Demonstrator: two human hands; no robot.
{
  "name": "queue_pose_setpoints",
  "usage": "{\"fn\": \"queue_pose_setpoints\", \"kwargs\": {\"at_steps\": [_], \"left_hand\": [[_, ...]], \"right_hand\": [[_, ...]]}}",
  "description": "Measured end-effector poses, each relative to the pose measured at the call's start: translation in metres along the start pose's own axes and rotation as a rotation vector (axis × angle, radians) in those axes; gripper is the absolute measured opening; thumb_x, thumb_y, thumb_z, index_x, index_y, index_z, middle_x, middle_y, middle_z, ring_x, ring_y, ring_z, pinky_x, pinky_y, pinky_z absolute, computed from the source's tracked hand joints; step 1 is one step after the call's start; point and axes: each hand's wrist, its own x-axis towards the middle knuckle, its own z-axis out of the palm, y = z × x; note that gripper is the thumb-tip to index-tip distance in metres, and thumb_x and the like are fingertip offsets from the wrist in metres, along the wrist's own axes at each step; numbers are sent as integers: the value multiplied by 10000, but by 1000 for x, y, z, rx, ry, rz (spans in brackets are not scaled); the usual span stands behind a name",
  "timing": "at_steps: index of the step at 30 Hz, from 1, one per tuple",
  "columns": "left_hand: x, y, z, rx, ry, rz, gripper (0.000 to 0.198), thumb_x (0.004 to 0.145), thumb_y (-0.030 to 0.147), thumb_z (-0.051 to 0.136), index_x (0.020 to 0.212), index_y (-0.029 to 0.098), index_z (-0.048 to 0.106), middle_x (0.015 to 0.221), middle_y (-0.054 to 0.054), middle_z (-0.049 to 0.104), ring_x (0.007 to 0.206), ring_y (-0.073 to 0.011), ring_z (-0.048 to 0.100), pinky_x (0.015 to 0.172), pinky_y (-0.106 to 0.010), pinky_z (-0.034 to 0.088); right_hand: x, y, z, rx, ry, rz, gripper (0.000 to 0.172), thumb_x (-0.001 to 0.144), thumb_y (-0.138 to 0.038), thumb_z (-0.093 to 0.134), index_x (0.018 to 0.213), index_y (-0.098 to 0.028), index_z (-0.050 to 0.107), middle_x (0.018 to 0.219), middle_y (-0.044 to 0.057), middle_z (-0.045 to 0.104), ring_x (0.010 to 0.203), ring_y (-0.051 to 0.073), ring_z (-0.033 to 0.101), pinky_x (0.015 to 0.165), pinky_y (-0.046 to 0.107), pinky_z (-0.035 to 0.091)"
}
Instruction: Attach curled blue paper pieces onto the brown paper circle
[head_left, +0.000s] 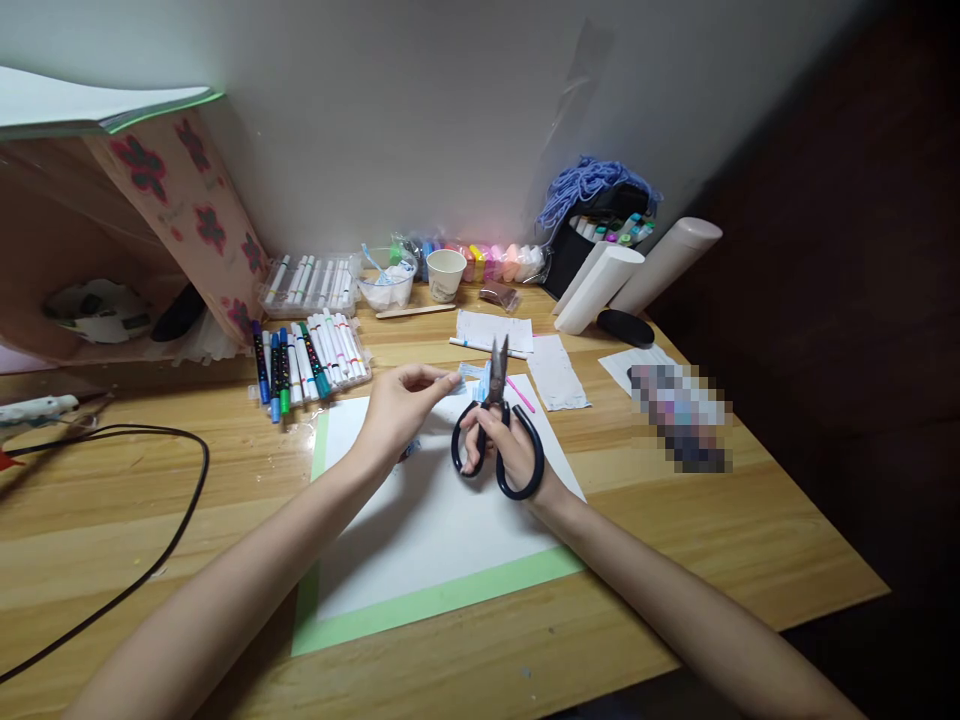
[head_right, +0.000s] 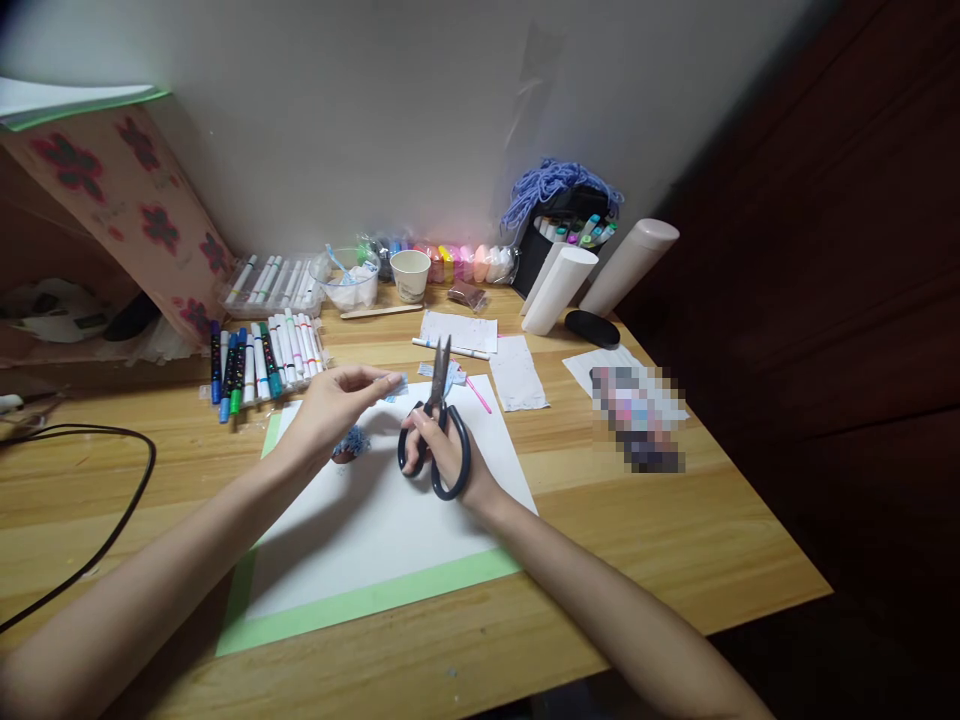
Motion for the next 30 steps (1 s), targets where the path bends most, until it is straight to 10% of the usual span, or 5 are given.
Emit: {"fn": "queue_pose_setpoints", "kwargs": {"at_steps": [17,30], "left_hand": [[-10,-5,13,-71,-218,-49,264,651,365,735,758,124,717,809,-79,720,724,-147,620,705,-246,457],[-2,1,5,-4,-44,-31,264,645,369,734,696,116,675,702,-57,693,660,-142,606,646,-238,460]], "right_hand": [[6,-8,-11,2,117,-144,324,705,-459,660,761,-193,484,444,-76,523,379,102,520,444,232,461],[8,-11,-16,49,81,34,460,750,-635,497,749,-175,506,470,-38,548,428,125,570,478,235,453]]}}
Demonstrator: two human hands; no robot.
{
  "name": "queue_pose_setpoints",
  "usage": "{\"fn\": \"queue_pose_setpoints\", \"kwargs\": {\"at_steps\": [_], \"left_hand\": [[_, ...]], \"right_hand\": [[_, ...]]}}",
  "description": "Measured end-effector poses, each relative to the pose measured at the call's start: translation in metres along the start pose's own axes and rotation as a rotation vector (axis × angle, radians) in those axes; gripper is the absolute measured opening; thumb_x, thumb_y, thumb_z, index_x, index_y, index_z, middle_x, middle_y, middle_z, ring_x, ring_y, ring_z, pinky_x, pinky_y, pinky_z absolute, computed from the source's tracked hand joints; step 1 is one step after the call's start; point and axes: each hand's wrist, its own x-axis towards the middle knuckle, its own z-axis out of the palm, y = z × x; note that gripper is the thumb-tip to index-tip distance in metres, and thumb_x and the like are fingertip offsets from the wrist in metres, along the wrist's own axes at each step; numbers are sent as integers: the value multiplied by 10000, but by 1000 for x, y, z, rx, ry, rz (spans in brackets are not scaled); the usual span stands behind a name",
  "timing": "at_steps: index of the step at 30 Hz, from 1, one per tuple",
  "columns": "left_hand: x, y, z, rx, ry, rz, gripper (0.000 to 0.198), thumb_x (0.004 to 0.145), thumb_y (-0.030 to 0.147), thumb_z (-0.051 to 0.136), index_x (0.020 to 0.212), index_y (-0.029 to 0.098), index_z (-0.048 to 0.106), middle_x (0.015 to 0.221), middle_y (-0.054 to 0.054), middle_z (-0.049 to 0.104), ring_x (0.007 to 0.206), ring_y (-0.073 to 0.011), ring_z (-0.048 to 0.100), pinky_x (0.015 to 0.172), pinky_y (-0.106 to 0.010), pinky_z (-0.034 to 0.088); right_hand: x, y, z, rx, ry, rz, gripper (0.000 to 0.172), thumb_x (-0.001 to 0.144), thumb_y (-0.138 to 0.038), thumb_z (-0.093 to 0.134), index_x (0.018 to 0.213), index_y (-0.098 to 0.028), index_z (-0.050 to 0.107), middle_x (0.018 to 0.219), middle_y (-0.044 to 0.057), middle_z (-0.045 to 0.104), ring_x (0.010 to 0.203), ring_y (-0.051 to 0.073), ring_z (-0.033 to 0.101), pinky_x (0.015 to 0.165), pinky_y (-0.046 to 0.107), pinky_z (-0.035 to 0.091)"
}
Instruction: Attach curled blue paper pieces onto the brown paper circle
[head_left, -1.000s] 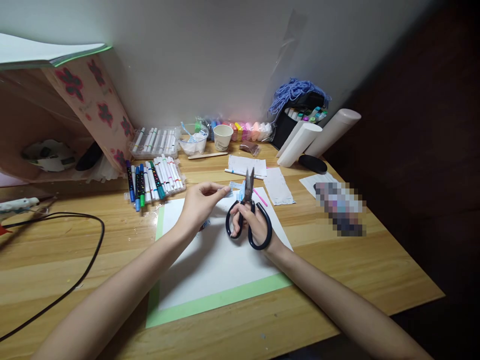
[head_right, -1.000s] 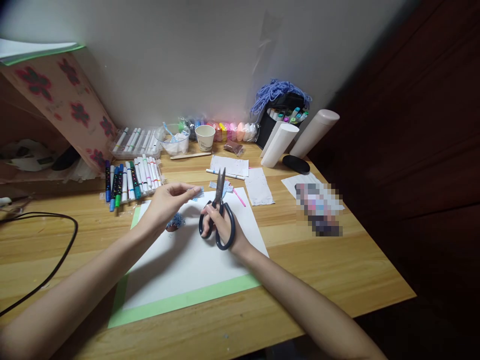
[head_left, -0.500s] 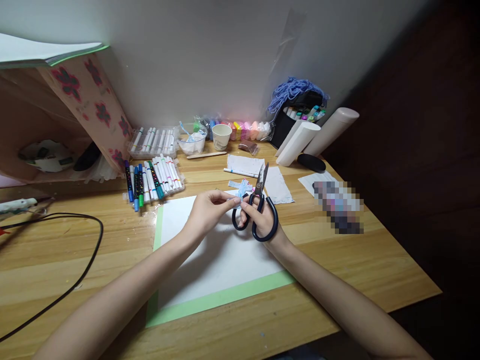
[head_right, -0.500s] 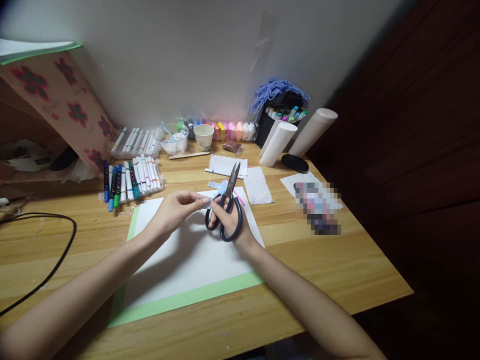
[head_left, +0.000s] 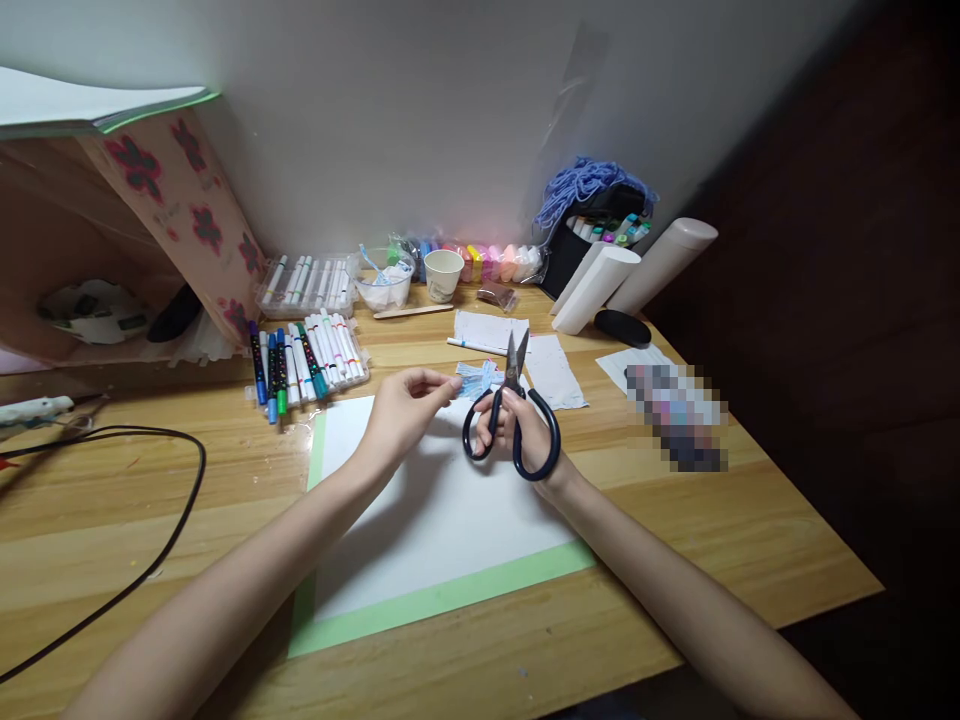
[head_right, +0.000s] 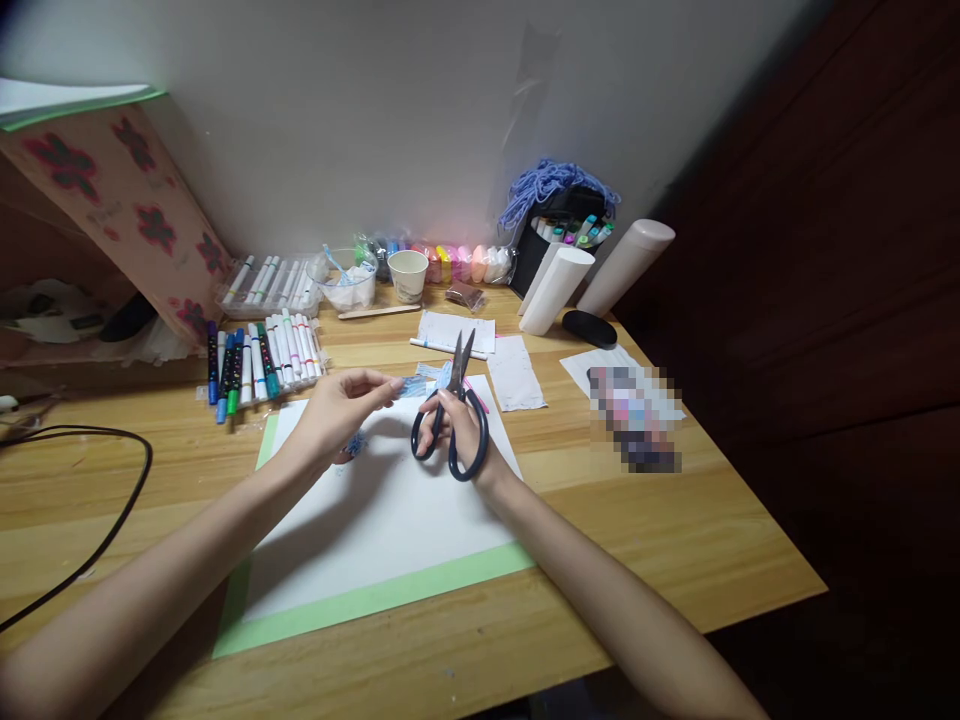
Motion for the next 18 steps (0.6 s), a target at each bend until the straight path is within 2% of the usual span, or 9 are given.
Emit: {"fn": "queue_pose_setpoints", "kwargs": {"at_steps": [4,9,12,18], "left_hand": [[6,1,-8,5,140,74,308,663,406,724,764,118,677,776,-69,706,720,-153,620,689,-247,468],[8,3,-11,-23,215,96,280,685,384,713,782,125,670,789,-73,711,725,-160,635,702,-264,482],[3,5,-7,-28,200,79,276,676,378,719,763,119,675,774,-76,711,723,-168,639,697,-269,481],[-1,-1,1,-1,147,80,258,689,366,706,740,116,668,783,-79,709,714,-158,634,667,-251,473]], "right_hand": [[-13,3,6,-26,-181,179,600,766,-740,350,805,-164,513,485,-23,543,438,139,563,474,252,445],[-28,6,11,-162,-339,139,684,754,-798,256,849,-169,507,531,-38,499,457,120,529,504,253,440],[-30,6,13,-196,-374,116,704,755,-803,211,866,-173,505,546,-38,488,463,115,515,500,249,429],[-29,5,15,-214,-343,92,724,714,-838,187,819,-182,474,498,-59,448,421,104,480,472,235,403]]}}
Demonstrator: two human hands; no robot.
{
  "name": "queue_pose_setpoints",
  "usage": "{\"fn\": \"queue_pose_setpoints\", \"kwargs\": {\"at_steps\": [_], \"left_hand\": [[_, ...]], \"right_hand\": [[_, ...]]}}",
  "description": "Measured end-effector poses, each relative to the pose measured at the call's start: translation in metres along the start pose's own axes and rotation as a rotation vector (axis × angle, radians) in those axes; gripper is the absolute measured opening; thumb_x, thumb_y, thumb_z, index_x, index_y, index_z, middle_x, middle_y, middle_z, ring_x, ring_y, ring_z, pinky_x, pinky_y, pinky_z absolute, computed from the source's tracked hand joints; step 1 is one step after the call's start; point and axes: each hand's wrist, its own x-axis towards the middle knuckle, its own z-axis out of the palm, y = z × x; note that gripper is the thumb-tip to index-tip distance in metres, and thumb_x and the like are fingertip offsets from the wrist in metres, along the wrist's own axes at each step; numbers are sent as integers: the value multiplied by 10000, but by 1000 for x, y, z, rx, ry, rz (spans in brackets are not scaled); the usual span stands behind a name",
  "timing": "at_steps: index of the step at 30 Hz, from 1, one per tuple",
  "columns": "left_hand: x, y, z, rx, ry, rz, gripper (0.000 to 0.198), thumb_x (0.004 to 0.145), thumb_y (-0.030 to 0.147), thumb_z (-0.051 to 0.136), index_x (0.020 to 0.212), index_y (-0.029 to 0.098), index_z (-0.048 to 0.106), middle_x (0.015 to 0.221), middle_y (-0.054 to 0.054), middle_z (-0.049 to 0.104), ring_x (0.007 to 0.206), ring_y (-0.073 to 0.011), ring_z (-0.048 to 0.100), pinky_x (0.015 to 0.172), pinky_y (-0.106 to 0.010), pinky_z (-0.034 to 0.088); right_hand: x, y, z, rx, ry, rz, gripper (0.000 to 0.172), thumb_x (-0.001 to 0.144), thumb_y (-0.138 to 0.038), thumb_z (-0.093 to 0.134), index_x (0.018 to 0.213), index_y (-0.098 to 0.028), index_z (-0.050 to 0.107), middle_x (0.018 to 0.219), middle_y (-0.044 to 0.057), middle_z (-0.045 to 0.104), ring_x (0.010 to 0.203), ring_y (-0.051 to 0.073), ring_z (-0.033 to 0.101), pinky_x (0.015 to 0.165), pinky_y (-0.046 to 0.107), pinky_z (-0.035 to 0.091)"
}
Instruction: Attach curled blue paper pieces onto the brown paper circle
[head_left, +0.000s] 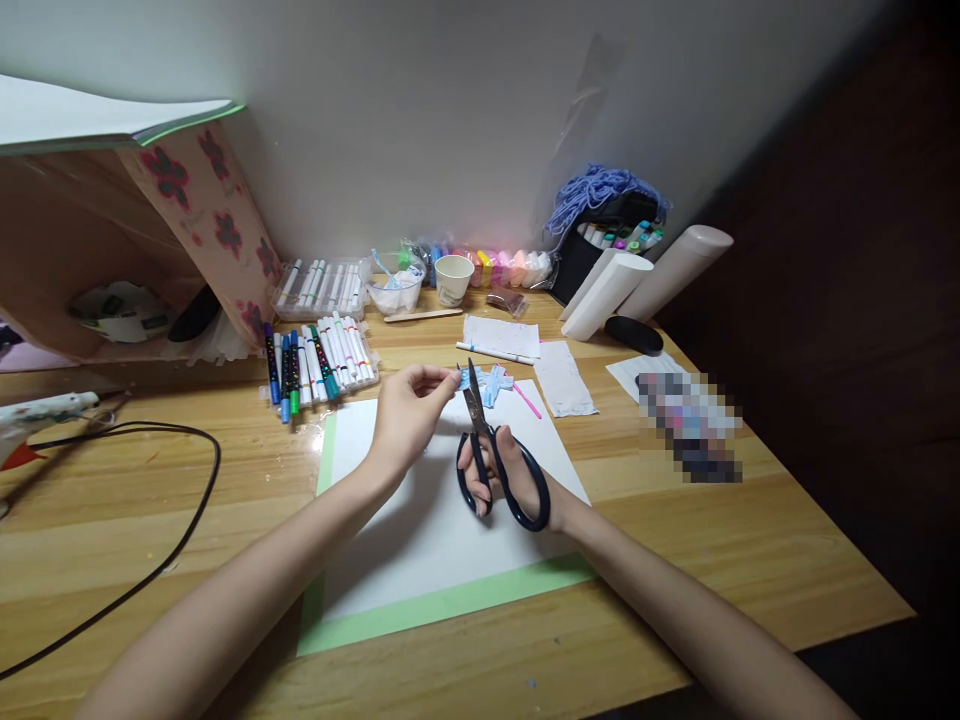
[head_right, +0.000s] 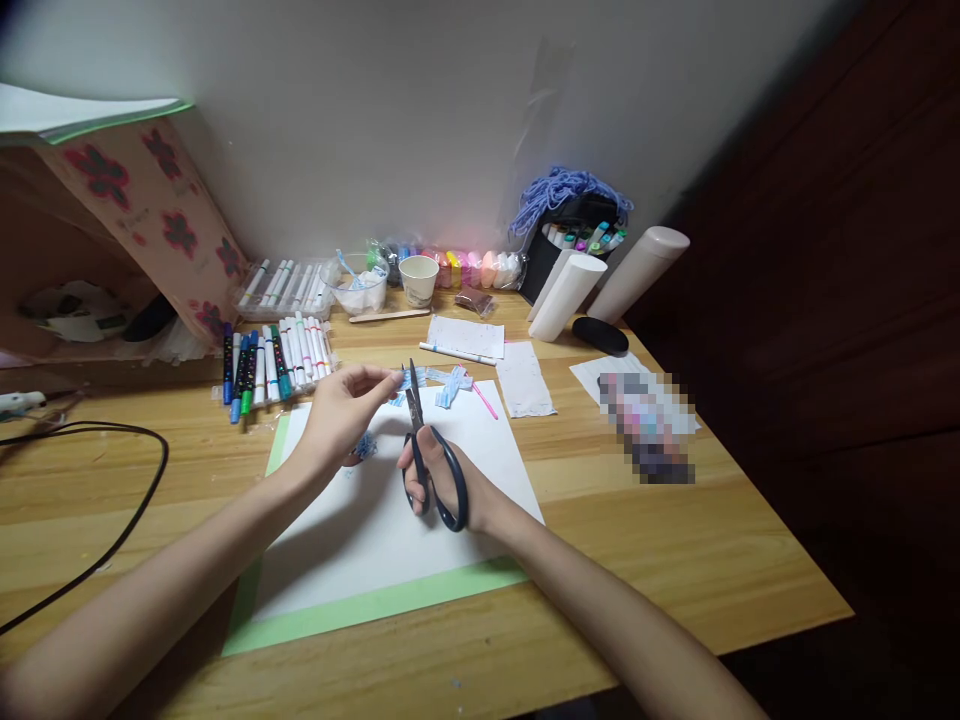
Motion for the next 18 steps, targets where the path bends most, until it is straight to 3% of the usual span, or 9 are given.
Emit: {"fn": "queue_pose_setpoints", "kwargs": {"at_steps": [18], "left_hand": [[-1,0,1,-25,22,-14,261,674,372,712,731,123,661,780,-80,711,736,-174,644,682,-269,489]], "right_hand": [[0,5,2,-12,42,27,754,618,-897,201,776,-197,431,441,-89,395,346,86,424,405,211,370]]}}
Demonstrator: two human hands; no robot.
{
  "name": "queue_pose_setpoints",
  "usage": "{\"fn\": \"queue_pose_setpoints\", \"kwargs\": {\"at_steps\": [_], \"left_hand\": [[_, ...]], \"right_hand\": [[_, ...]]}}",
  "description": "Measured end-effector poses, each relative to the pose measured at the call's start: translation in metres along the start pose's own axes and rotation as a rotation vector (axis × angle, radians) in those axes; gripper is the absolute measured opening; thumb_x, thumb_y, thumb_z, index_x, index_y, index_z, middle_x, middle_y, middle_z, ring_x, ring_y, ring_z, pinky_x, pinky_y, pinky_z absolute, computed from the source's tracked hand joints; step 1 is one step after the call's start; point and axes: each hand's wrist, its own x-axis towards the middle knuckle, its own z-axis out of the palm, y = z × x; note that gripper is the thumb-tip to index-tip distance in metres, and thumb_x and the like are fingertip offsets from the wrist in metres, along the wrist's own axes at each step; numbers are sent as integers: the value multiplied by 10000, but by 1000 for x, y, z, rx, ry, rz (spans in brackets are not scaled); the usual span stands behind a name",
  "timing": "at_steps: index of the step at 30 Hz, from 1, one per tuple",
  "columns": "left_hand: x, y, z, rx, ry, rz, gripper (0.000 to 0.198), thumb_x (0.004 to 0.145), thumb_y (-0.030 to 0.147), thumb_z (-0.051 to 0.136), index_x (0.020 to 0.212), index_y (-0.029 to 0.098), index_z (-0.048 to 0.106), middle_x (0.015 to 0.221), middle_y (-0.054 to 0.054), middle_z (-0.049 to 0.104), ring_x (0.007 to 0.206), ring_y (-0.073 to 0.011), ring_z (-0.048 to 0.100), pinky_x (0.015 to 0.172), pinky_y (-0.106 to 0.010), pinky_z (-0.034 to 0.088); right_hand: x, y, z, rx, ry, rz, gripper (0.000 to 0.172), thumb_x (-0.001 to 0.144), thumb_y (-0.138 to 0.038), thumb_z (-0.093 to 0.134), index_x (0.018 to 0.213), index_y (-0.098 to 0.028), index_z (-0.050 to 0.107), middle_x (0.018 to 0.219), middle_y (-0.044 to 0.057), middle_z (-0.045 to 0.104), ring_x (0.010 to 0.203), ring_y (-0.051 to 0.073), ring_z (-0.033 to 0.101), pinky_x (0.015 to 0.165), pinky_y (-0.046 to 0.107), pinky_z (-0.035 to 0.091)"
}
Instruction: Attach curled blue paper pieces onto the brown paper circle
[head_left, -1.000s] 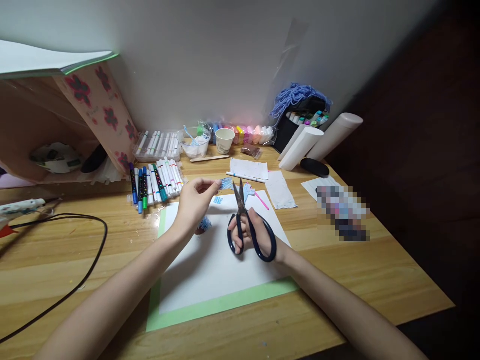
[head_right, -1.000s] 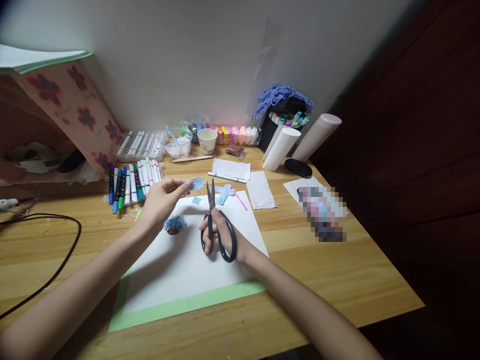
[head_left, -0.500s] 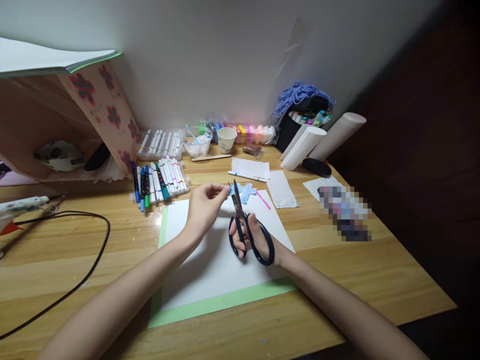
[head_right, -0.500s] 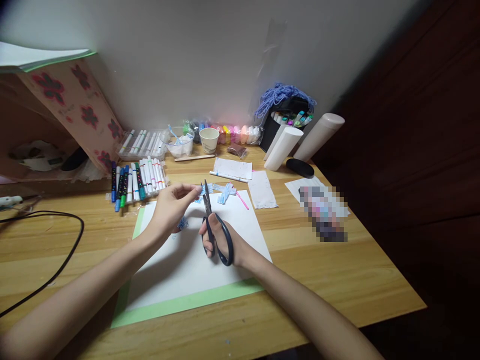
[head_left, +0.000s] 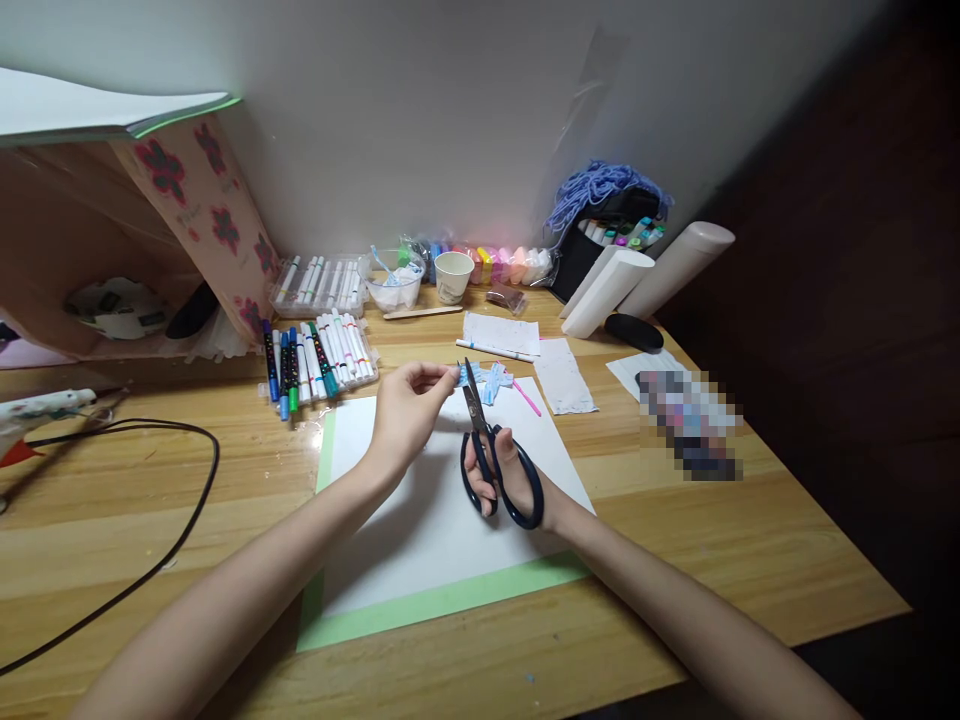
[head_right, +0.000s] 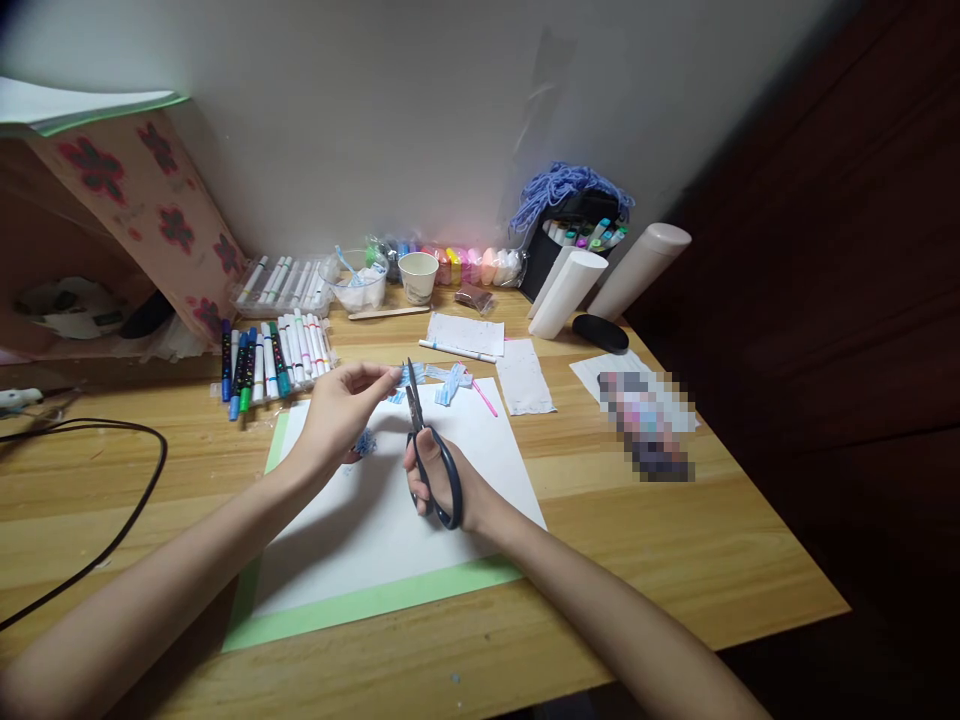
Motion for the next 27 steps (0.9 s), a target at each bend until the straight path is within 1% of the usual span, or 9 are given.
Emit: {"fn": "queue_pose_setpoints", "kwargs": {"at_steps": [7,10,12,15,17,20,23,25,27], "left_hand": [[1,3,-1,15,9,-5,237,686,351,704,714,120,660,752,-74,705,713,-169,638,660,-258,484],[-1,5,-2,32,9,-22,237,695,352,699,724,119,666,750,-70,704,708,-163,633,656,-251,478],[-1,6,-2,35,12,-28,244,694,359,701,725,120,671,751,-70,705,704,-162,630,656,-251,475],[0,6,-3,22,14,-18,279,663,385,724,720,117,675,742,-74,704,710,-169,629,667,-257,473],[4,4,-5,12,12,-6,311,641,406,738,729,113,679,740,-76,705,713,-171,630,677,-260,471],[18,-7,-11,32,8,35,314,647,417,726,738,119,683,744,-79,710,697,-170,634,669,-262,467],[36,-26,-21,164,-5,78,257,660,383,710,723,134,693,736,-85,713,680,-185,641,656,-278,462],[43,-37,-28,295,-29,101,217,662,347,705,742,145,704,748,-91,712,699,-207,647,672,-300,459],[45,-43,-32,434,-48,150,192,670,311,699,784,156,708,786,-96,706,744,-229,643,709,-326,451]], "right_hand": [[3,7,0,30,37,-18,717,614,-882,314,740,-191,459,402,-96,388,300,66,373,344,190,342],[6,4,2,82,63,21,712,541,-896,393,694,-203,449,369,-107,360,266,62,316,298,199,323],[7,0,3,80,72,33,703,506,-895,431,672,-212,438,362,-107,362,256,64,309,280,203,302],[6,-1,3,3,97,-3,662,568,-863,435,670,-209,439,357,-100,377,266,65,343,292,188,283],[6,1,2,-22,99,-6,660,616,-854,392,689,-201,448,360,-95,390,275,66,366,308,180,292],[7,4,-2,93,52,123,741,619,-894,235,689,-192,462,355,-78,399,271,84,391,316,192,313],[10,0,-9,248,-5,261,819,633,-892,80,656,-180,485,359,-53,405,289,94,411,348,203,338],[10,-6,-16,325,-18,267,832,651,-880,58,653,-175,499,376,-50,401,308,91,414,372,204,342],[10,-11,-25,380,1,223,827,653,-882,68,656,-178,501,383,-55,381,320,89,397,383,206,334]]}}
